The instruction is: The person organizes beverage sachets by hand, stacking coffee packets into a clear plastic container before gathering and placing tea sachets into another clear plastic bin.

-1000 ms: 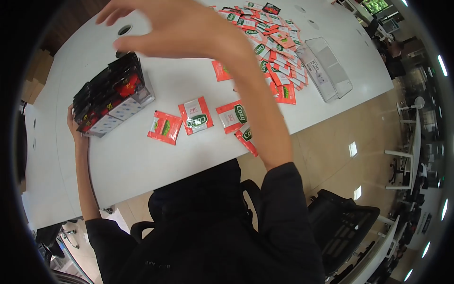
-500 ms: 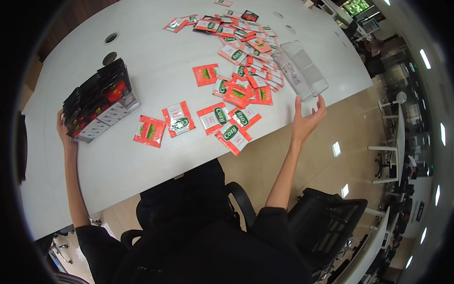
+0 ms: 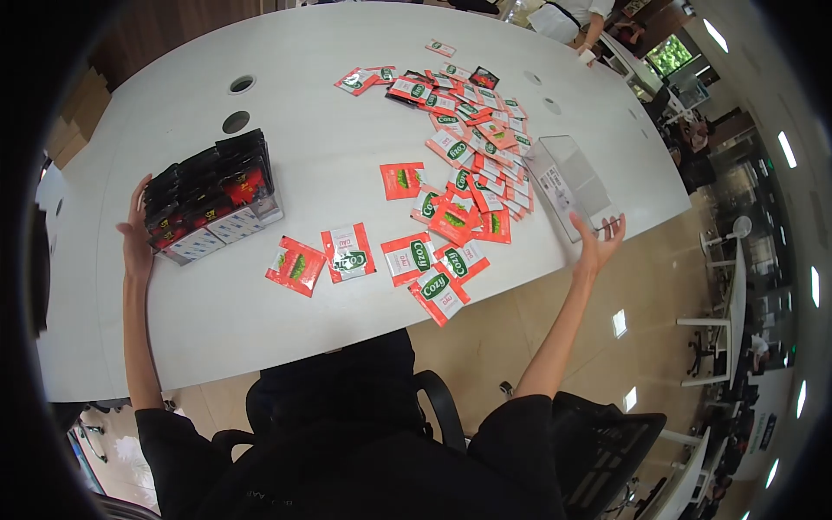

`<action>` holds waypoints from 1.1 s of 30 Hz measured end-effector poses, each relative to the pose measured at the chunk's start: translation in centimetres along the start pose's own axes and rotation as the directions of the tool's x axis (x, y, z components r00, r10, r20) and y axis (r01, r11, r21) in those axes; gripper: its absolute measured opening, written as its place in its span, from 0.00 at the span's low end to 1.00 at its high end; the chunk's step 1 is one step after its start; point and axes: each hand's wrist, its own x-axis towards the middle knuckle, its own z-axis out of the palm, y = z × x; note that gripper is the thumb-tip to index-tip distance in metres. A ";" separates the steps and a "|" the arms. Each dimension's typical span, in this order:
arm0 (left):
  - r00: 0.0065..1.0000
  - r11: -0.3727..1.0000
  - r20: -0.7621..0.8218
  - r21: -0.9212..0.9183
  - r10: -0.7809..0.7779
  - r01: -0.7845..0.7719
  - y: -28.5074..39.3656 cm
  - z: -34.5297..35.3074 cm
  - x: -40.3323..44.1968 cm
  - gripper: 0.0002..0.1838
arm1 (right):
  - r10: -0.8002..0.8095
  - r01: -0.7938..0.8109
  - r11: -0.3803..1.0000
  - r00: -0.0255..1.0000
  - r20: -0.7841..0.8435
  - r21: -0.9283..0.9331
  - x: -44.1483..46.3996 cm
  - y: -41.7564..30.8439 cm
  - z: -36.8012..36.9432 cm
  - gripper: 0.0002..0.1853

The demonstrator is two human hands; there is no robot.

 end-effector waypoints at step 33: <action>0.968 0.937 -0.114 0.248 -0.225 0.247 0.4 -10.5 -1.7 0.70 | -0.191 -0.299 0.885 0.464 0.865 0.356 -15.6 -14.3 24.5 0.61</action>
